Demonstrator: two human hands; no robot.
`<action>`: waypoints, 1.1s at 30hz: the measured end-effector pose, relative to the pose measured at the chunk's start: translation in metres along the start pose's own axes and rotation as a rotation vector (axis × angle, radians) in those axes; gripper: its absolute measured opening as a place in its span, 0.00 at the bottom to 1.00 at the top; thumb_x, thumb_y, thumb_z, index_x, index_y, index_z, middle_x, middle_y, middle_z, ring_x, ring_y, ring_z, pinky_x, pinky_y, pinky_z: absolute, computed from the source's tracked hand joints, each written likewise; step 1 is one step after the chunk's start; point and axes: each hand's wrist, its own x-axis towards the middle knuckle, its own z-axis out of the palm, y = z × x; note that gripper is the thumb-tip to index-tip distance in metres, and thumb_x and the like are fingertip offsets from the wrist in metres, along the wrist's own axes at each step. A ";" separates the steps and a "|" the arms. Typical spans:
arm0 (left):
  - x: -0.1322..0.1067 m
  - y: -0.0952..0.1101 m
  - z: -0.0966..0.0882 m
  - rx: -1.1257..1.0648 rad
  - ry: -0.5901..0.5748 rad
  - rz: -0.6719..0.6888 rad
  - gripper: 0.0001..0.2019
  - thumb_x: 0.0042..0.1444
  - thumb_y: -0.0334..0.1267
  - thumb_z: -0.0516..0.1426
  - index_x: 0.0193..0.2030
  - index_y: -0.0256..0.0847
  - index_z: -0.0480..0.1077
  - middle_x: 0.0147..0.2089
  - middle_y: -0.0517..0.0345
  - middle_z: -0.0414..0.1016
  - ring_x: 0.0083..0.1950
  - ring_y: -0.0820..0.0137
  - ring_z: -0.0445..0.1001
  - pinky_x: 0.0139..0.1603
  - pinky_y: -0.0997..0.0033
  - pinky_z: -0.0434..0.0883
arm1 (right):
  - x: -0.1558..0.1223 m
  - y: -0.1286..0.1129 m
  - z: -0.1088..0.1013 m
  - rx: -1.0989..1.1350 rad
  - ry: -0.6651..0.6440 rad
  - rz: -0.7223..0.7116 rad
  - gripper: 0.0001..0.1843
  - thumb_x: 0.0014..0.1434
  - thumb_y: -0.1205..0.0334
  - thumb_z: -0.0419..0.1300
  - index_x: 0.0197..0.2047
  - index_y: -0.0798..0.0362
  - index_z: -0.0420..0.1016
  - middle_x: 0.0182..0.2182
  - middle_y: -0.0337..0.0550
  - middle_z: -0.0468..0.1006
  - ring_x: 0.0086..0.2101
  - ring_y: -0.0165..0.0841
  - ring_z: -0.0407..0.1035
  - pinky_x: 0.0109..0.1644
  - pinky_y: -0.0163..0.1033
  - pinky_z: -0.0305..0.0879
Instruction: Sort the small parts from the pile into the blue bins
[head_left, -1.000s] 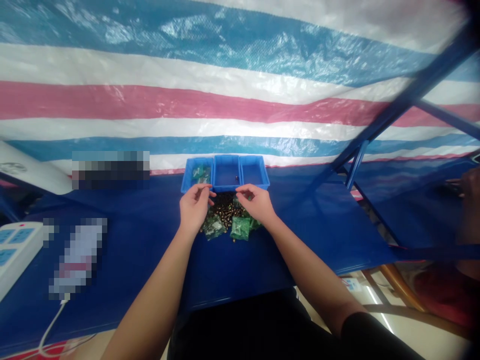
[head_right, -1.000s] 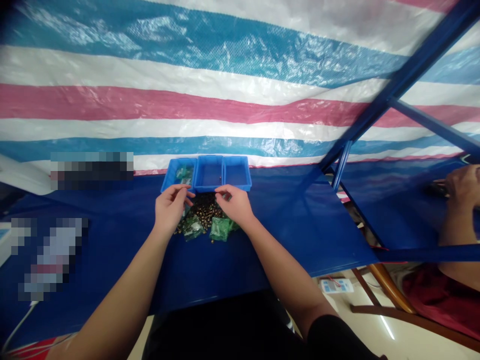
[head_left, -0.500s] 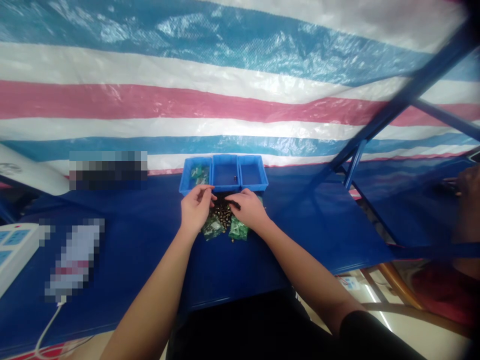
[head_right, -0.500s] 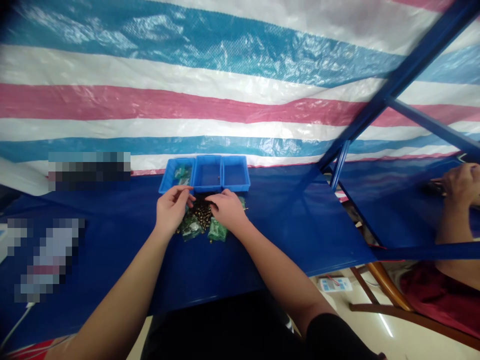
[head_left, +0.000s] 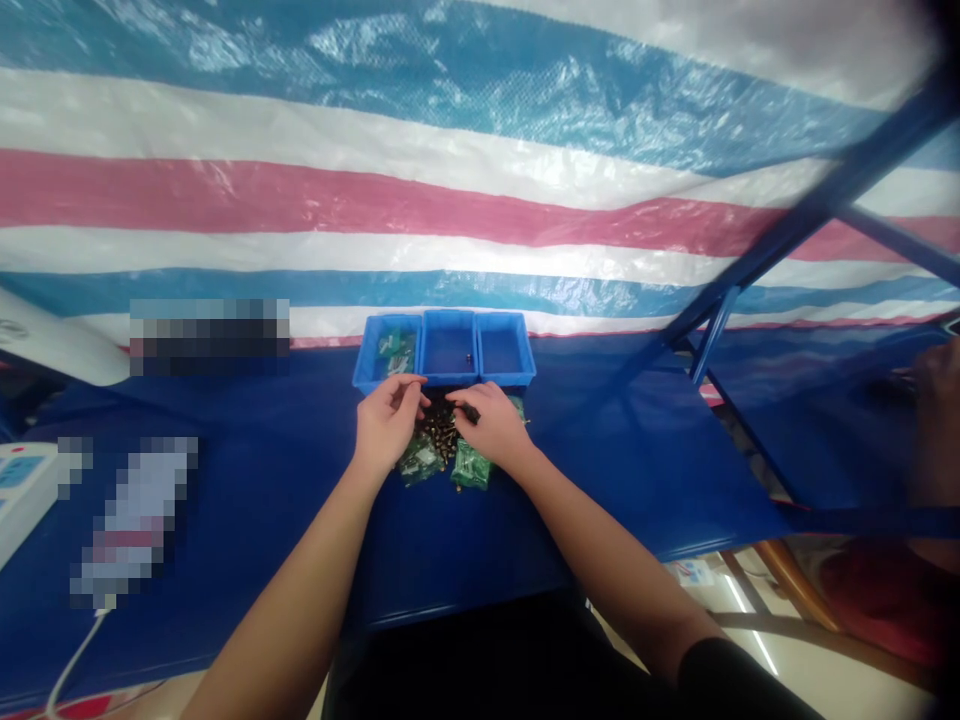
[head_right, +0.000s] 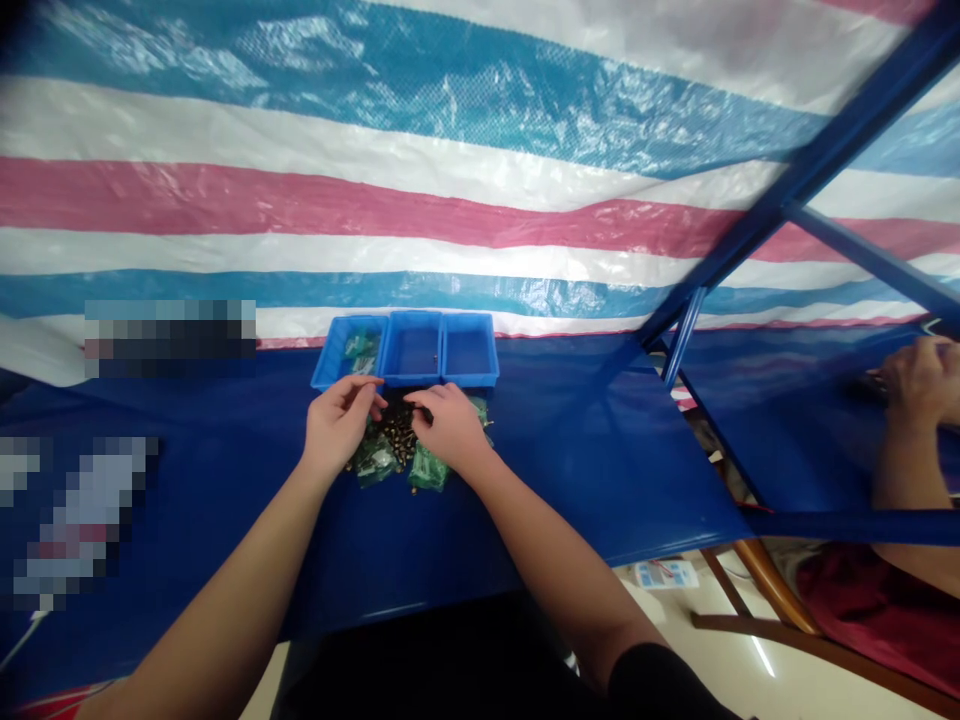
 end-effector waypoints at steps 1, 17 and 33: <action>0.000 -0.001 -0.001 0.011 -0.003 0.004 0.12 0.61 0.44 0.55 0.44 0.40 0.74 0.31 0.58 0.77 0.27 0.74 0.73 0.33 0.75 0.71 | 0.000 -0.002 -0.001 0.065 0.034 0.020 0.15 0.57 0.69 0.57 0.46 0.50 0.79 0.37 0.44 0.80 0.40 0.37 0.71 0.49 0.43 0.69; -0.005 0.004 -0.010 0.386 -0.200 0.244 0.18 0.62 0.46 0.55 0.56 0.44 0.73 0.32 0.61 0.75 0.31 0.74 0.71 0.37 0.75 0.69 | 0.006 -0.004 -0.009 0.462 0.126 0.239 0.14 0.55 0.66 0.60 0.46 0.50 0.77 0.37 0.42 0.80 0.33 0.31 0.74 0.42 0.39 0.75; -0.007 0.001 -0.006 0.528 -0.287 0.328 0.14 0.65 0.45 0.52 0.50 0.46 0.75 0.44 0.58 0.81 0.42 0.68 0.78 0.42 0.72 0.70 | 0.003 -0.005 -0.004 0.487 0.085 0.186 0.13 0.54 0.66 0.61 0.44 0.50 0.78 0.36 0.43 0.79 0.34 0.32 0.75 0.41 0.38 0.76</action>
